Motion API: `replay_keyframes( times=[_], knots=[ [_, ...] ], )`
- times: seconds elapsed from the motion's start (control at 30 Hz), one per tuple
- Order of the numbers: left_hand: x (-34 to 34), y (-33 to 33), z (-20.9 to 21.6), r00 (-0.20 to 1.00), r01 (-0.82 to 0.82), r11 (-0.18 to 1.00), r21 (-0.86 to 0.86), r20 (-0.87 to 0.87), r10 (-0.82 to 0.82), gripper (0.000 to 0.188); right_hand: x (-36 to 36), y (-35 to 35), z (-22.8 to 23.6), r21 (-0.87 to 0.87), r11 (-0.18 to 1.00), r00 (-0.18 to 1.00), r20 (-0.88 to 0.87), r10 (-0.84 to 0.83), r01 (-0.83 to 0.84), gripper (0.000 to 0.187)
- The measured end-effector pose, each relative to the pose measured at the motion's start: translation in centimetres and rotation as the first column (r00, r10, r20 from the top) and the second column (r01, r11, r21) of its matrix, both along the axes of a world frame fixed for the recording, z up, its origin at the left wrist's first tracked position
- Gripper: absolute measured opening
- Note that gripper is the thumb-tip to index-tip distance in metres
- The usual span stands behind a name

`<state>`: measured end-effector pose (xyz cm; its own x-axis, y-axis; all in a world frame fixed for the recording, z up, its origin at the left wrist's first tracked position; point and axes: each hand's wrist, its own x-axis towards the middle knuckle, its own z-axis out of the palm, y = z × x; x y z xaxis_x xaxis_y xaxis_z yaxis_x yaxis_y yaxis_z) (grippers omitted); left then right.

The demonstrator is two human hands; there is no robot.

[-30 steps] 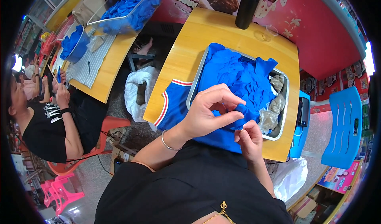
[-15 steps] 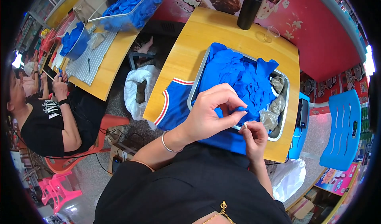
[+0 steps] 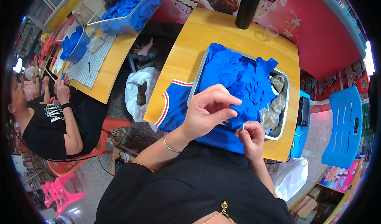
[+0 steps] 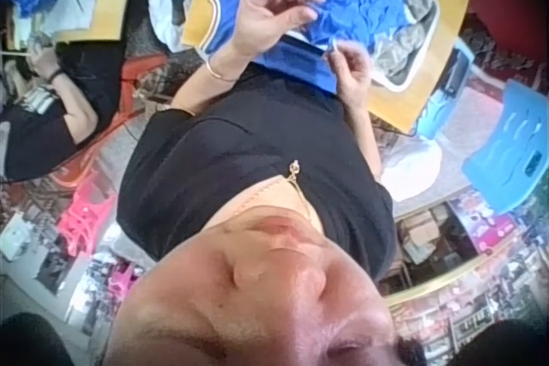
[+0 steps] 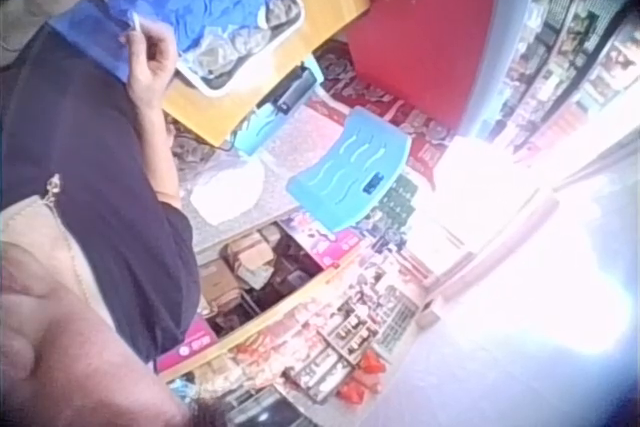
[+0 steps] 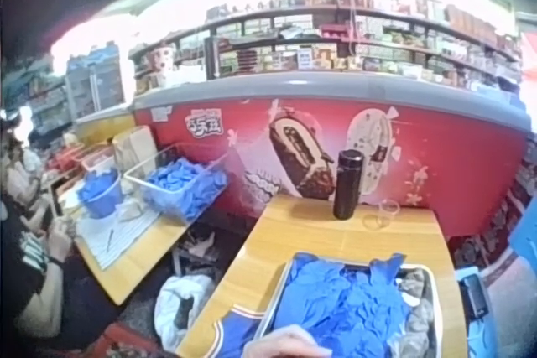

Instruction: Applying adhesive and wrapping blue fabric pieces around a filler material to create small items.

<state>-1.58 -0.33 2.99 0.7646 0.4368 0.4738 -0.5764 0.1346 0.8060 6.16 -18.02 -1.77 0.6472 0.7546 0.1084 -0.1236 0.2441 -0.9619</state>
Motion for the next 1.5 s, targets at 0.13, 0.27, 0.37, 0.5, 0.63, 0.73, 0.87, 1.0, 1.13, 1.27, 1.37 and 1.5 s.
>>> replay_keyframes(
  times=[0.13,0.27,0.37,0.5,0.63,0.73,0.87,1.0,1.13,1.27,1.37,1.5],
  knots=[
    [0.1,0.2,0.2,0.998,0.055,0.998,-0.034,-0.008,-0.055,0.02,0.1,0.5,-0.2,0.051,0.998,0.999,0.039,-0.027,0.025,0.012],
    [0.1,0.4,0.3,0.995,0.087,0.996,-0.013,-0.039,-0.087,0.016,0.4,0.7,0.2,0.051,0.997,0.986,0.154,-0.058,0.051,0.014],
    [0.2,0.5,0.5,0.996,0.073,0.997,0.004,-0.051,-0.073,0.014,0.5,0.7,0.4,0.036,0.997,0.963,0.258,-0.07,0.063,0.014],
    [0.2,0.6,0.0,0.995,0.026,0.996,0.083,-0.095,-0.018,0.012,0.7,0.7,0.1,-0.013,0.986,0.907,0.393,-0.15,0.169,0.016],
    [0.2,0.4,0.3,0.995,0.04,0.994,0.106,-0.099,-0.029,0.011,0.9,0.3,-0.3,0.004,0.99,0.899,0.416,-0.133,0.144,0.013],
    [0.4,0.0,0.3,0.993,0.075,0.994,0.074,-0.095,-0.068,0.011,0.7,0.1,0.1,0.035,0.999,0.993,0.118,-0.002,-0.002,0.01],
    [0.4,-0.7,0.2,0.991,0.028,0.998,0.048,-0.132,-0.021,0.007,0.6,-0.4,-0.3,0.009,0.985,0.964,-0.2,0.173,-0.175,0.009],
    [0.2,-0.7,0.1,0.972,-0.003,0.995,0.101,-0.233,0.026,0.012,-0.1,0.0,-1.0,0.013,0.996,0.977,-0.189,0.093,-0.092,0.009],
    [0.3,-1.0,0.1,0.969,0.023,0.999,0.029,-0.246,-0.016,0.013,-0.6,0.3,-0.8,0.058,0.998,0.996,-0.091,-0.003,0.008,0.01],
    [0.3,-0.9,-0.4,0.972,-0.06,0.991,0.117,-0.221,0.085,0.007,-0.8,0.5,-0.6,-0.014,0.986,0.973,0.166,-0.161,0.165,0.013],
    [0.3,-0.7,-1.0,0.968,-0.064,0.988,0.14,-0.232,0.096,0.007,-0.5,0.6,-0.5,-0.045,0.967,0.91,0.35,-0.221,0.252,0.014],
    [-0.1,-0.7,0.1,0.96,-0.057,0.993,0.102,-0.268,0.082,0.012,-0.3,1.0,0.7,-0.093,0.97,0.935,0.301,-0.189,0.226,0.012]
  ],
)
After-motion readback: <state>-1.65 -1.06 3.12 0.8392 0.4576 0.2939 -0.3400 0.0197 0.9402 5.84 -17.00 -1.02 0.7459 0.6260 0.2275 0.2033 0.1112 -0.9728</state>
